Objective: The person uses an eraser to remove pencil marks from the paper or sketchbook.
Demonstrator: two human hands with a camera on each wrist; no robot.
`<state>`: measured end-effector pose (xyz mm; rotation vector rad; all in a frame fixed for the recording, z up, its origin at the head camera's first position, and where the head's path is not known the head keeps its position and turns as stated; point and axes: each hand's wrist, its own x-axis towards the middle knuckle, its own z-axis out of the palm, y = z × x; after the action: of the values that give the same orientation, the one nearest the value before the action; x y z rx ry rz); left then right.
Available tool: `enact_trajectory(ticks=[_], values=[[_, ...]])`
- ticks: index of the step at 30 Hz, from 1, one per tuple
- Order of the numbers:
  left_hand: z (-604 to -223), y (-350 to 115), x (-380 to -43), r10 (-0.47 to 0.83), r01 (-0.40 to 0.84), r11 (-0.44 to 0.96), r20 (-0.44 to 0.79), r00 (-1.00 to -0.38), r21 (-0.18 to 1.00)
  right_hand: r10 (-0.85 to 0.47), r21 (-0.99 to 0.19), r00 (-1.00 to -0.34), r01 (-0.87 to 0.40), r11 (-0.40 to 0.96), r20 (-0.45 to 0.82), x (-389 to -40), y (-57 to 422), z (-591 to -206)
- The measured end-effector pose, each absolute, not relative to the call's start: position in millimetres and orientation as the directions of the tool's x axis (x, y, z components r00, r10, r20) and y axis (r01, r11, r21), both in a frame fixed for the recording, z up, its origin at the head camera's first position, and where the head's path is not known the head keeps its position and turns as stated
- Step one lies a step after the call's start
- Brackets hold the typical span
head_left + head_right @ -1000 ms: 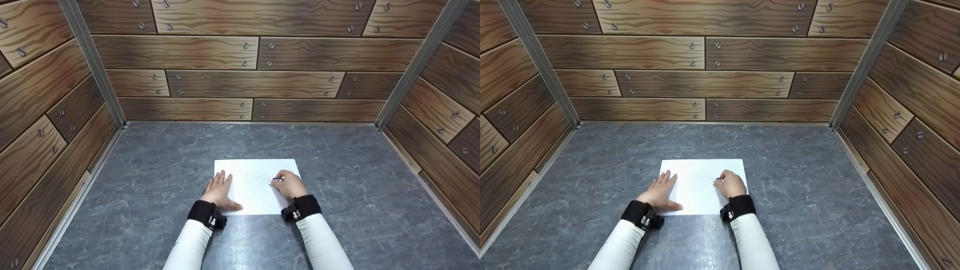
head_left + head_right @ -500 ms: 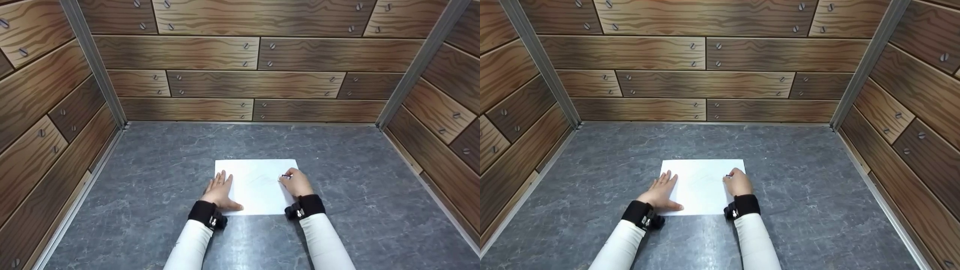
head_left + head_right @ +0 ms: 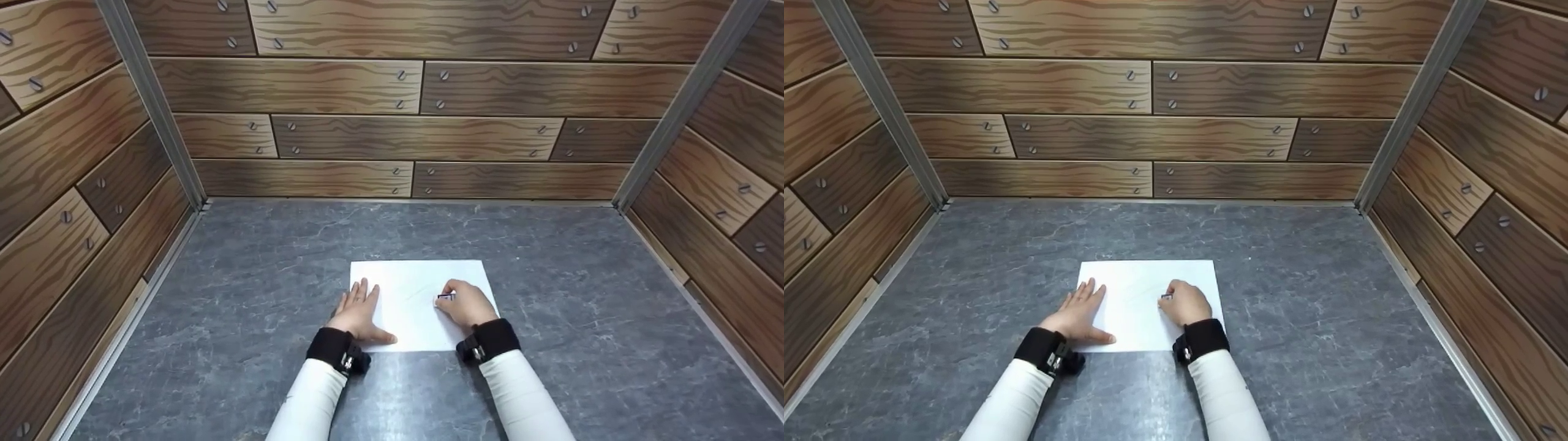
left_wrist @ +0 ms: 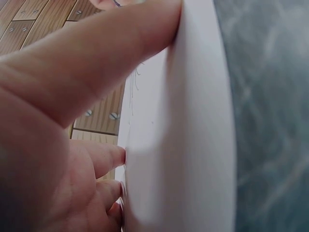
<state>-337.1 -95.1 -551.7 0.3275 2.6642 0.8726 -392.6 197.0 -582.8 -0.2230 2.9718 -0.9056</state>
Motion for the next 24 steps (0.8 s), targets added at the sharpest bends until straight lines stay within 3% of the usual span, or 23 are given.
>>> enact_trajectory(ticks=[8,20,24], values=[[-554,-96,-340,0.318,0.127,0.786,-0.219,-0.923,0.605,-0.097,-0.521,-0.995,-0.100,0.848,0.031,-400,212,-583],[-551,-94,-338,0.313,0.119,0.795,-0.233,-0.921,0.595,0.000,-0.568,-0.999,-0.024,0.823,0.042,-406,233,-586],[-549,-94,-336,0.303,0.113,0.803,-0.238,-0.923,0.586,-0.051,-0.608,-0.998,-0.066,0.791,0.043,-406,225,-585]])
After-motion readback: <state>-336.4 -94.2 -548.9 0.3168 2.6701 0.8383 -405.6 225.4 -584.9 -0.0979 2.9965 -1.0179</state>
